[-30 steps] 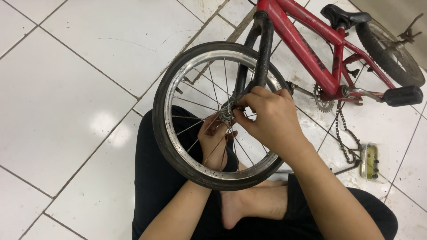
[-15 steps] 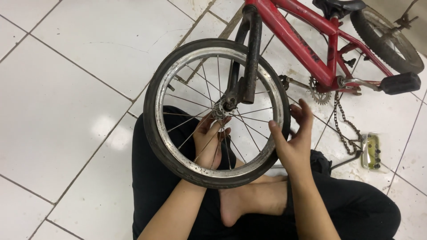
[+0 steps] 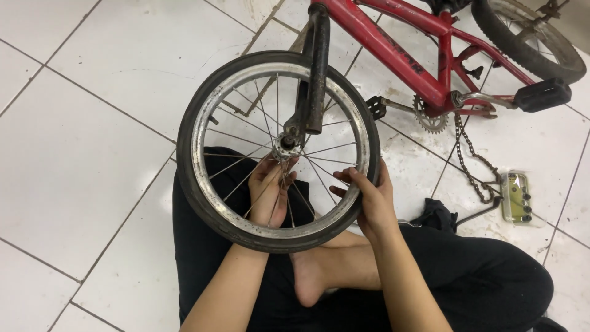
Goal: The person removes the front wheel from a red bicycle, cleans the hub area, and reassembles it by inserting small metal parts and tightening the axle nut with a wrench.
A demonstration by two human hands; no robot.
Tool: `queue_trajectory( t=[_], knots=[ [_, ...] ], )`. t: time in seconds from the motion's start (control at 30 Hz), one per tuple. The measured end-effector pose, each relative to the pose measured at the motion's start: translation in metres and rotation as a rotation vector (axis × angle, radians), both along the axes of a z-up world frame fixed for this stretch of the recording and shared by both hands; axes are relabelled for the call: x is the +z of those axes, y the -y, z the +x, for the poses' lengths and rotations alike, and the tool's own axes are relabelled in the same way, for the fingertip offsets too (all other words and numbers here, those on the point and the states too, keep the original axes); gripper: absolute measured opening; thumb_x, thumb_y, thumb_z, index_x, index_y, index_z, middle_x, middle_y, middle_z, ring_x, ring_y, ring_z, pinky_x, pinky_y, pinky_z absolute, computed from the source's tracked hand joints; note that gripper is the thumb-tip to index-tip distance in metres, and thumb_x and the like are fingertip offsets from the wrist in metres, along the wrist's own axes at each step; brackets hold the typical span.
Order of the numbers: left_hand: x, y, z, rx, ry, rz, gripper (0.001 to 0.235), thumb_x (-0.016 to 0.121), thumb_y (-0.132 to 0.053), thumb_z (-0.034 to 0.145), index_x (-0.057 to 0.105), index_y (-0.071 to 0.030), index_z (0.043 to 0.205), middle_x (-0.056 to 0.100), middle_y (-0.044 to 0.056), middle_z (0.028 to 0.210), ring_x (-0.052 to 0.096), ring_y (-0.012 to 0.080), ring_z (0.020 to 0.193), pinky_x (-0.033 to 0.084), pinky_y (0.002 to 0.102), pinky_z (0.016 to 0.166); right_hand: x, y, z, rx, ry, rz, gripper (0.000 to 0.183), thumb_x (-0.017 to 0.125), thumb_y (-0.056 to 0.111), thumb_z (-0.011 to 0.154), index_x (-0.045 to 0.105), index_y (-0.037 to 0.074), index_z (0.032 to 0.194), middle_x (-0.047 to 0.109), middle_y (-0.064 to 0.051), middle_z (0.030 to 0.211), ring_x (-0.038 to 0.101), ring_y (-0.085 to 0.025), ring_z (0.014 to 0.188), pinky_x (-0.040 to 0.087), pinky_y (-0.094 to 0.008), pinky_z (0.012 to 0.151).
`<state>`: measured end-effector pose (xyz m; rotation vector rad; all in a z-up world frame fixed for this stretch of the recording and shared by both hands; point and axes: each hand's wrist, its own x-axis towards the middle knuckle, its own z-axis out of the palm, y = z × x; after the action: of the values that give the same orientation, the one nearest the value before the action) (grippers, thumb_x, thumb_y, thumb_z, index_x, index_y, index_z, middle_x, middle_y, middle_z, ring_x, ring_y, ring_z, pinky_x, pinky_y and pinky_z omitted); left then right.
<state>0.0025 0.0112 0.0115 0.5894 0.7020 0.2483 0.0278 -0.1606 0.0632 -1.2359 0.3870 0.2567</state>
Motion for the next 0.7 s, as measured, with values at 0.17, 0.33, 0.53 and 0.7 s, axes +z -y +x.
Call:
queue_trajectory(
  t=[0.17,0.33,0.53,0.7],
  knots=[
    [-0.009,0.002,-0.013,-0.028,-0.022,0.042,0.026,0.071,0.002,0.090,0.064,-0.005,0.113,0.071,0.009,0.106,0.076,0.0303,0.101,0.060,0.024,0.072,0.006,0.000,-0.013,-0.011,0.034,-0.003,0.089,0.069,0.005,0.089,0.016,0.000,0.160,0.057,-0.025,0.107,0.069,-0.037,0.096,0.063,-0.060,0.078],
    [0.004,0.016,-0.042,-0.006,-0.076,0.049,0.023,0.070,0.003,0.091,0.063,-0.007,0.111,0.070,0.007,0.106,0.075,0.0283,0.102,0.059,0.023,0.070,0.027,0.006,-0.031,-0.002,-0.020,-0.015,0.088,0.069,0.004,0.087,0.019,-0.002,0.160,0.058,-0.027,0.104,0.070,-0.034,0.092,0.065,-0.050,0.073],
    [0.014,0.048,-0.074,0.057,-0.166,0.124,0.026,0.071,0.002,0.091,0.061,-0.008,0.113,0.066,0.008,0.104,0.074,0.0289,0.099,0.059,0.026,0.067,0.051,0.030,-0.047,0.024,-0.045,-0.043,0.087,0.070,0.002,0.084,0.024,-0.006,0.157,0.061,-0.030,0.096,0.070,-0.037,0.086,0.065,-0.052,0.072],
    [0.017,0.074,-0.106,0.057,-0.084,0.232,0.027,0.070,-0.001,0.087,0.066,0.002,0.114,0.073,0.016,0.102,0.067,0.0241,0.092,0.060,0.039,0.064,0.052,0.079,-0.062,0.246,-0.201,-0.401,0.051,0.075,0.011,0.083,0.064,0.008,0.133,0.072,-0.010,0.103,0.065,-0.018,0.090,0.053,-0.030,0.080]
  ],
)
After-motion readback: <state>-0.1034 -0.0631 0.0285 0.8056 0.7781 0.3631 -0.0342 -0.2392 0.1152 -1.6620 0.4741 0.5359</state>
